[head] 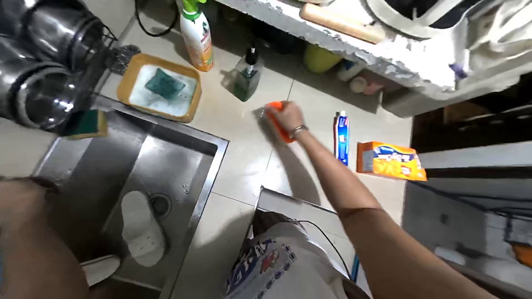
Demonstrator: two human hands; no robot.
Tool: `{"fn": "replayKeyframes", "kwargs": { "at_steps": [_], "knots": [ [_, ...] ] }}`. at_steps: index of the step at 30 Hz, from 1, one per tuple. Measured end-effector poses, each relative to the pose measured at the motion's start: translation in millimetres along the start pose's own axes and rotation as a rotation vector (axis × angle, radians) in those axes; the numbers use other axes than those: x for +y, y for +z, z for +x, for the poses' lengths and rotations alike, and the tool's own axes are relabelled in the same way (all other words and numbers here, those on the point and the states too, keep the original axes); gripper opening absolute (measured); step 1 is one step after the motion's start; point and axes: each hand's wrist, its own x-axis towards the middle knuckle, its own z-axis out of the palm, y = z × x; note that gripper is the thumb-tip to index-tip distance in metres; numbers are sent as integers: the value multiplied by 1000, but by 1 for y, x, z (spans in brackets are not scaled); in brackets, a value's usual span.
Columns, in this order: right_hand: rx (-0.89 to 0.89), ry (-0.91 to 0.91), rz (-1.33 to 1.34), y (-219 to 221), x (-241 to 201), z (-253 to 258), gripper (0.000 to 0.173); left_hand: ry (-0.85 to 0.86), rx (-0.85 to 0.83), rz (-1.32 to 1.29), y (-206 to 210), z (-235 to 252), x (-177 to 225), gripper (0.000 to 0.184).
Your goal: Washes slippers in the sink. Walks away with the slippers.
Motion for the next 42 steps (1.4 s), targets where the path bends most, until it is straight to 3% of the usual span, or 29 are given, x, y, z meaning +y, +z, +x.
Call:
{"fn": "replayKeyframes", "kwargs": {
  "at_steps": [2,4,6,8,10,15,19,21,25,27,29,32,35,40,42],
  "knots": [
    [92,136,-151,-28,40,33,60,29,39,-23,20,7,-22,61],
    [117,164,-243,-20,46,41,64,208,119,-108,67,20,-77,59],
    [63,99,-303,9,16,23,63,282,-22,-119,109,7,-126,56],
    [-38,1,-370,46,-20,-7,61,259,-285,-123,140,-26,-172,53],
    [-138,-99,-432,89,-55,-45,61,174,-426,-138,160,-64,-219,52],
    [-423,-434,-574,201,-103,-208,49,87,-423,-159,176,-113,-299,53],
    [-848,-656,-611,274,-127,-319,46,278,-202,-79,189,-67,-305,52],
    [-903,-690,-487,296,-138,-340,46,429,-157,12,200,-29,-299,58],
    [-812,-567,-145,279,-158,-294,49,486,-312,103,216,16,-286,49],
    [-648,-533,-127,239,-168,-249,43,568,-417,370,217,34,-274,46],
    [-435,-523,-121,194,-180,-194,43,611,-473,330,207,37,-267,45],
    [-192,-610,-79,130,-209,-115,46,530,-377,-133,188,32,-266,45],
    [-56,-664,-173,99,-241,-58,51,290,-279,-613,184,9,-257,45],
    [-26,-606,-337,122,-274,14,54,-326,-262,-1355,205,-1,-226,68],
    [-60,-594,-388,141,-277,42,56,-422,-314,-1511,223,13,-215,66]
  ]
}}
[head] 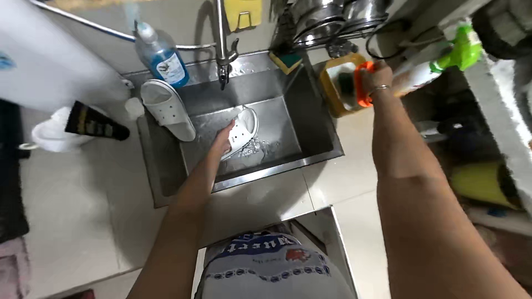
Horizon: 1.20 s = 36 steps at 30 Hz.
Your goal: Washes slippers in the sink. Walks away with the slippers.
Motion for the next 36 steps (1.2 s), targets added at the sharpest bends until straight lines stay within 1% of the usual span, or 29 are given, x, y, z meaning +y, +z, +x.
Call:
{"fn": "replayKeyframes", "kwargs": {
  "at_steps": [2,4,7,9,11,12,13,14,16,17,19,20,21,22,23,25,26,27,28,30,32,33,34,36],
  "knots": [
    [-56,11,-14,22,9,19,58,22,-8,-96,13,19,-8,62],
    [-80,17,-30,36,15,34,59,39,61,-151,27,37,-13,62],
    [-108,-22,-84,34,34,55,61,3,117,-169,43,58,-20,61],
    [-50,-37,-12,21,42,56,65,-13,129,-197,47,71,-26,60],
    [73,-54,108,3,24,26,65,-25,129,-231,48,81,-27,64],
    [125,-101,172,-3,7,1,64,-32,128,-256,50,83,-26,67],
    [143,-158,231,-3,-12,-26,62,-42,126,-285,50,83,-23,70],
    [121,-212,279,5,-32,-55,61,-52,120,-320,49,85,-21,72],
    [-65,-280,317,41,-73,-106,58,-60,135,-413,50,95,-22,77],
    [-209,-267,293,70,-93,-125,56,-56,153,-463,51,99,-22,78],
    [-544,-224,206,149,-119,-148,54,-59,193,-524,55,101,-22,78],
    [-674,-217,148,195,-124,-153,56,-58,191,-513,54,101,-23,79],
    [-748,-231,84,236,-129,-157,59,-60,196,-483,54,99,-25,80],
    [-760,-260,36,268,-135,-155,61,-74,201,-446,53,98,-24,81],
    [-738,-291,9,291,-146,-149,62,-69,196,-410,50,99,-25,81],
    [-619,-316,31,319,-180,-122,61,-47,162,-368,39,104,-20,80],
    [-557,-282,56,324,-190,-109,61,-65,141,-379,40,102,-21,79],
    [-530,-235,80,324,-192,-105,62,-81,127,-408,43,101,-25,77],
    [-531,-225,80,322,-188,-111,63,-93,115,-434,41,100,-26,76],
    [-589,-327,23,310,-167,-146,62,-124,155,-422,36,101,-21,71],
    [-671,-373,-33,305,-146,-154,63,-151,149,-385,33,103,-21,71],
    [-683,-355,-57,306,-145,-143,64,-147,121,-419,34,103,-25,71],
    [-651,-318,-55,311,-152,-129,64,-121,87,-463,35,102,-27,71],
    [-537,-216,-10,321,-164,-109,63,-84,29,-524,41,99,-30,72]
  ]
}}
